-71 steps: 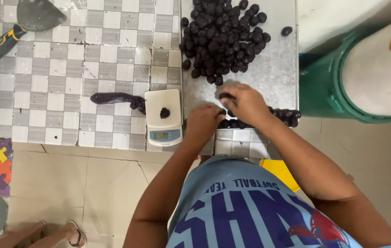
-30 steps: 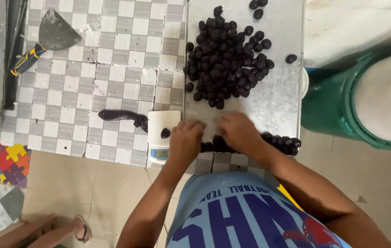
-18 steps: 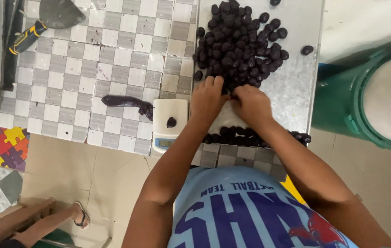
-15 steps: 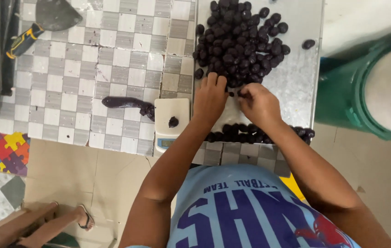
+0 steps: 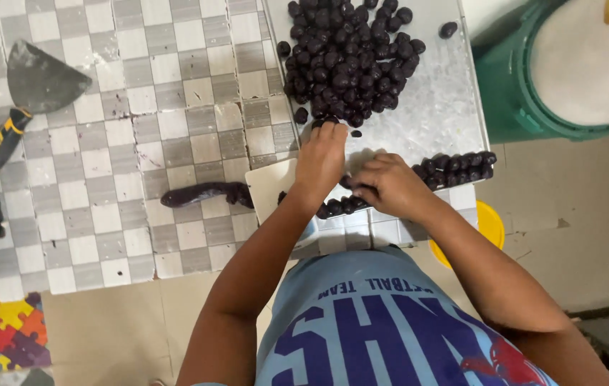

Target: The person arranges small dark round food items on a metal tray in neat rows. They occasionally pick up items, place them on a digital scale, and then return them to the tray.

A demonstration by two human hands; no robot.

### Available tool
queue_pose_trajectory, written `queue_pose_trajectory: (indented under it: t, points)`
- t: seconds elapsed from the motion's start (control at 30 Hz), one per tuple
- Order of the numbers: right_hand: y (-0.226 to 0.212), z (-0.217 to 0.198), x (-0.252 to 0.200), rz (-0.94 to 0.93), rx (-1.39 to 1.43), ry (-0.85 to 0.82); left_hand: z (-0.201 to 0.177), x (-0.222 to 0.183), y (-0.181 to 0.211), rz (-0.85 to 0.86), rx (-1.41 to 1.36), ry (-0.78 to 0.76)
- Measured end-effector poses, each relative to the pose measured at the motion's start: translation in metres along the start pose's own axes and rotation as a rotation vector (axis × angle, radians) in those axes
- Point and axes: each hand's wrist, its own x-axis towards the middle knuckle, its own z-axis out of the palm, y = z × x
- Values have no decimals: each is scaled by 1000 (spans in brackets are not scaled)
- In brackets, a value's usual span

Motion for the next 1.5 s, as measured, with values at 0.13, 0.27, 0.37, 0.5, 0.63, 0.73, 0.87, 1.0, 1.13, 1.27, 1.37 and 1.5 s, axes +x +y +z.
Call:
queue_pose_trajectory:
  t: [0.13, 0.27, 0.37, 0.5, 0.63, 0.73, 0.87, 1.0, 1.13, 1.27, 1.37, 1.5]
  points:
    - [2, 14, -13, 42, -53, 12, -70, 0, 5, -126, -424, -55]
    - [-9, 7, -10, 116, 93, 189, -68, -25, 8, -215, -588, -165]
    - [11, 25, -3, 324, -13, 248, -72, -35, 17, -263, -601, -230]
    - [16, 18, 31, 573, -161, 201, -90, -35, 22, -435, -666, -290]
    - [38, 28, 45, 554, -140, 196, -99, -31, 12, -674, -757, -394]
    - [49, 10, 33, 534, -4, 156, -100, -24, 11, -742, -742, -382]
    - [36, -26, 3, 293, 50, 10, -93, -20, 7, -712, -736, -263]
    - [38, -27, -10, 158, 50, -105, -89, -14, 9, -646, -723, -192]
    - [39, -15, -12, 131, -112, -228, -78, -16, 8, -508, -621, -135]
    - [50, 5, -10, 122, -269, -224, -73, -16, 8, -415, -488, -198]
    - [50, 0, -5, 129, -216, -225, -71, -17, 12, -364, -353, -241]
    - [64, 4, -5, 58, -93, -136, -60, -20, 8, -239, -86, -317]
